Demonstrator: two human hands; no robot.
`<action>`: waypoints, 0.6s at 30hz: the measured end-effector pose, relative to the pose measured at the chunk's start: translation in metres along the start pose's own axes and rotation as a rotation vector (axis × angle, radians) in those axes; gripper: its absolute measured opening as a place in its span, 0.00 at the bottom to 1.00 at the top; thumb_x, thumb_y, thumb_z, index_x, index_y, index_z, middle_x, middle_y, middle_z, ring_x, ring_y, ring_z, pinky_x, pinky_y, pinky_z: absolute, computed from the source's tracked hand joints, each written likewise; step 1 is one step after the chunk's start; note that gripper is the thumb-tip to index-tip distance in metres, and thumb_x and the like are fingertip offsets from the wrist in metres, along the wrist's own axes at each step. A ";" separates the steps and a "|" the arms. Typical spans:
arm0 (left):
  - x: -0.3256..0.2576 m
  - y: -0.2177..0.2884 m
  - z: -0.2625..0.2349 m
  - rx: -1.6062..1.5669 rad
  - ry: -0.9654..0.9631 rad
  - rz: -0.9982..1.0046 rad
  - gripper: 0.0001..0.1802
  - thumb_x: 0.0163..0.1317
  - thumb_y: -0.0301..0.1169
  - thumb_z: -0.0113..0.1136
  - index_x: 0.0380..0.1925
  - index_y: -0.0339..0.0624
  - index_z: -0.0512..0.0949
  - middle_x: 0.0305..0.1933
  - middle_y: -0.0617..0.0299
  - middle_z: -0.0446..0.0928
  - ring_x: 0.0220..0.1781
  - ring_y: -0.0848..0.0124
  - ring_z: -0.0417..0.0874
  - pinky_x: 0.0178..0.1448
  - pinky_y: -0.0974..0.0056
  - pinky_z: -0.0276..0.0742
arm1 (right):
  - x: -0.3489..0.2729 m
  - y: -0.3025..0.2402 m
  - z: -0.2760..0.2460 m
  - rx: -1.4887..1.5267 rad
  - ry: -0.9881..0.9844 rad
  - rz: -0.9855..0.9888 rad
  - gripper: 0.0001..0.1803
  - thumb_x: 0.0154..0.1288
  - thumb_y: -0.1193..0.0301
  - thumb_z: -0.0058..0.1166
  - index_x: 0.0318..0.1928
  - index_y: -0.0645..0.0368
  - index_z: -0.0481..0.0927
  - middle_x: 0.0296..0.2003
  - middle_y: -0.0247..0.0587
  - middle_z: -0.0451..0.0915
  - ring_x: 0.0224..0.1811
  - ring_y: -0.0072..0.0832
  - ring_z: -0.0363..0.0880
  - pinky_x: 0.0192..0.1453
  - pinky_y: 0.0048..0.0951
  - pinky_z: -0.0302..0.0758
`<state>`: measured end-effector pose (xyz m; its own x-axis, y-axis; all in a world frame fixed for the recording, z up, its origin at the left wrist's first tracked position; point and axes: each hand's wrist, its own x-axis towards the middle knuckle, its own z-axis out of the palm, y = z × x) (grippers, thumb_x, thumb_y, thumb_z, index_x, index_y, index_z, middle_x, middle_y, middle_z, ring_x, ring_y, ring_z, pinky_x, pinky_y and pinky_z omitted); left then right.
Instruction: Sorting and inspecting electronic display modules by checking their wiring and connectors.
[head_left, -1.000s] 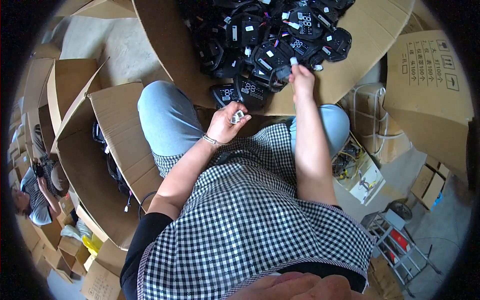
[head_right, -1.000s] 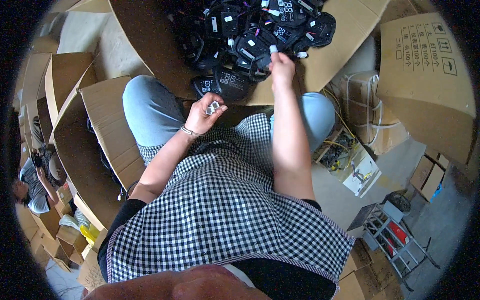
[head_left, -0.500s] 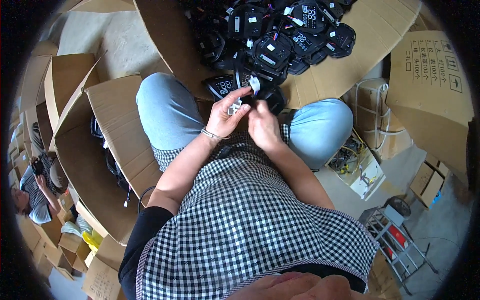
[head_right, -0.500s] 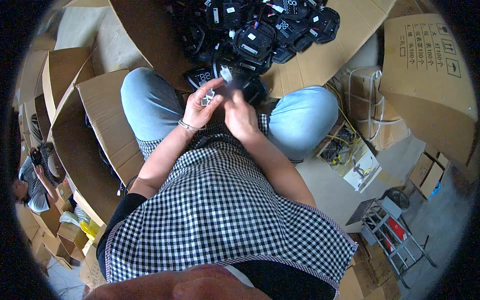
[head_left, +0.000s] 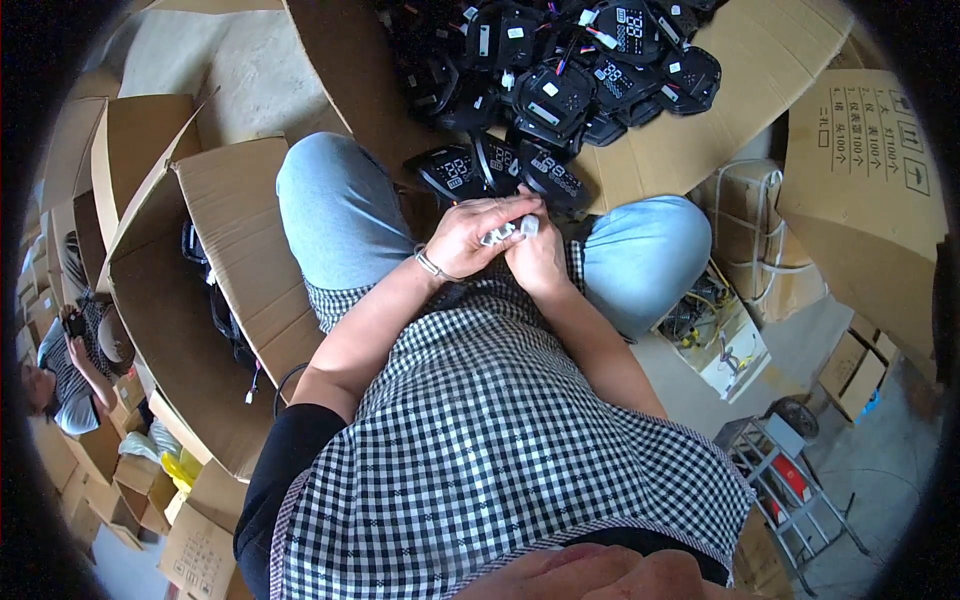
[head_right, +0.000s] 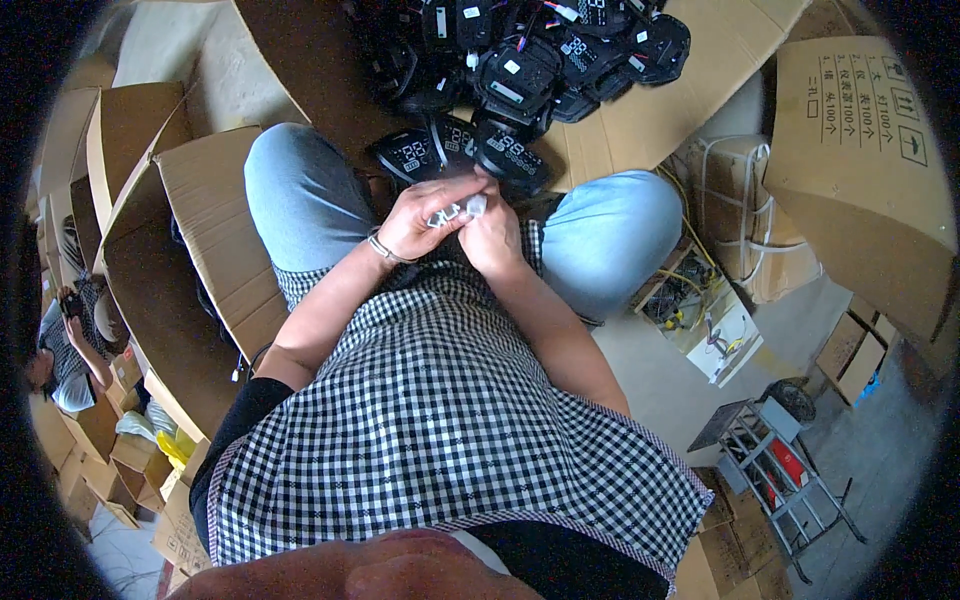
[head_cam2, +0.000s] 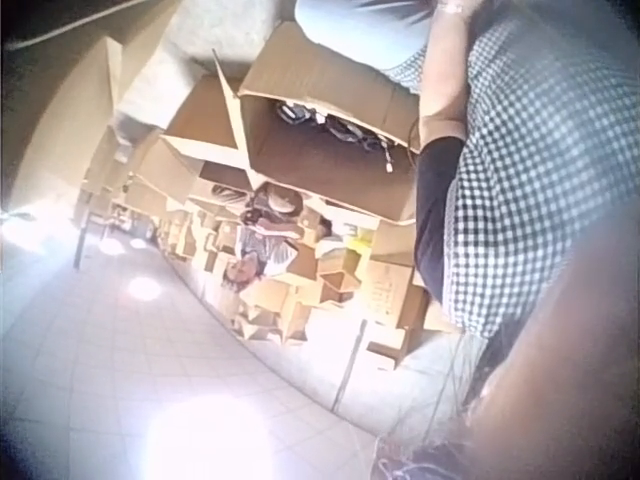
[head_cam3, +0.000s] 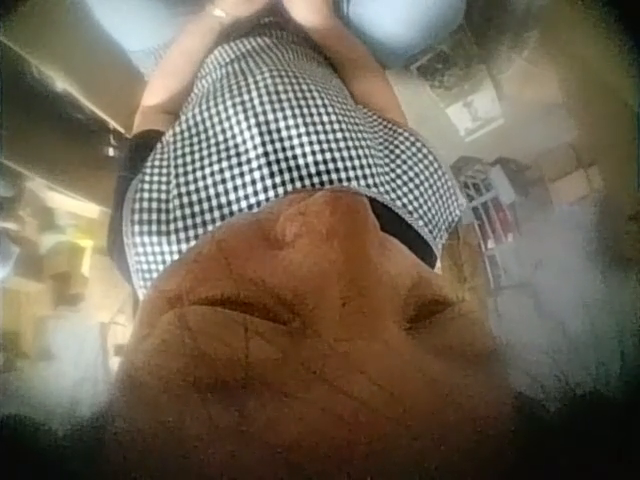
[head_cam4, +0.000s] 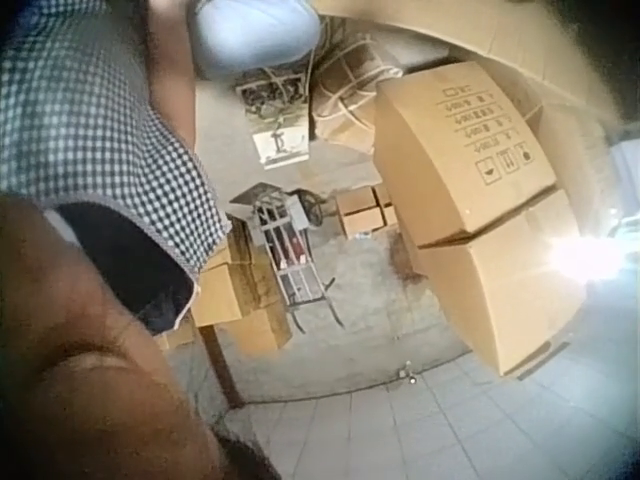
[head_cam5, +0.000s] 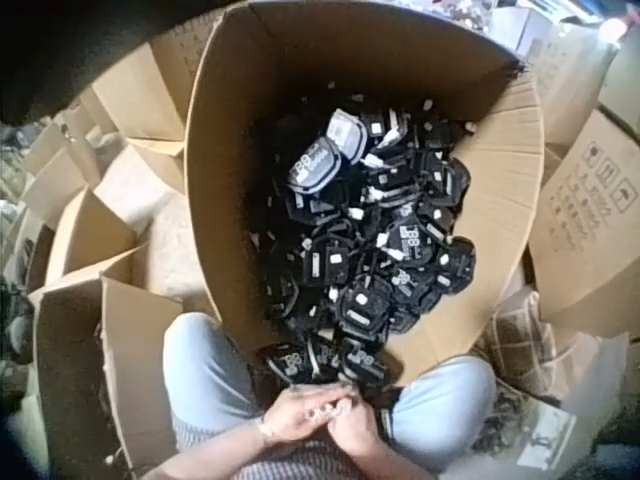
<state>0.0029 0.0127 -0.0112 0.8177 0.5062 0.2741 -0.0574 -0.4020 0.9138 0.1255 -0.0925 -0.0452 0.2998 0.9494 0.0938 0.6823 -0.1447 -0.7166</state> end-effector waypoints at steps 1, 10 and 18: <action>0.000 0.000 0.000 -0.027 -0.041 -0.021 0.21 0.61 0.30 0.63 0.54 0.41 0.76 0.56 0.51 0.78 0.58 0.54 0.79 0.60 0.56 0.75 | 0.001 0.000 -0.003 0.003 -0.003 0.003 0.23 0.60 0.75 0.55 0.57 0.62 0.70 0.51 0.56 0.76 0.54 0.51 0.77 0.55 0.43 0.76; -0.005 -0.005 0.000 -0.035 -0.004 -0.202 0.13 0.60 0.37 0.65 0.41 0.45 0.80 0.36 0.59 0.80 0.39 0.60 0.83 0.42 0.61 0.79 | -0.013 -0.030 -0.071 -0.062 -0.263 0.344 0.11 0.68 0.67 0.50 0.34 0.59 0.81 0.22 0.42 0.79 0.23 0.36 0.80 0.29 0.39 0.74; -0.006 -0.003 0.004 0.329 0.024 -0.008 0.12 0.51 0.36 0.68 0.35 0.47 0.81 0.32 0.64 0.80 0.34 0.63 0.83 0.35 0.60 0.76 | -0.009 -0.030 -0.065 0.583 -0.156 0.660 0.14 0.66 0.67 0.54 0.27 0.64 0.78 0.14 0.32 0.70 0.17 0.16 0.64 0.21 0.26 0.61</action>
<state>0.0004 0.0074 -0.0170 0.8036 0.5266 0.2773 0.1405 -0.6206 0.7714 0.1462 -0.1148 0.0202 0.3887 0.7564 -0.5261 -0.0568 -0.5502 -0.8331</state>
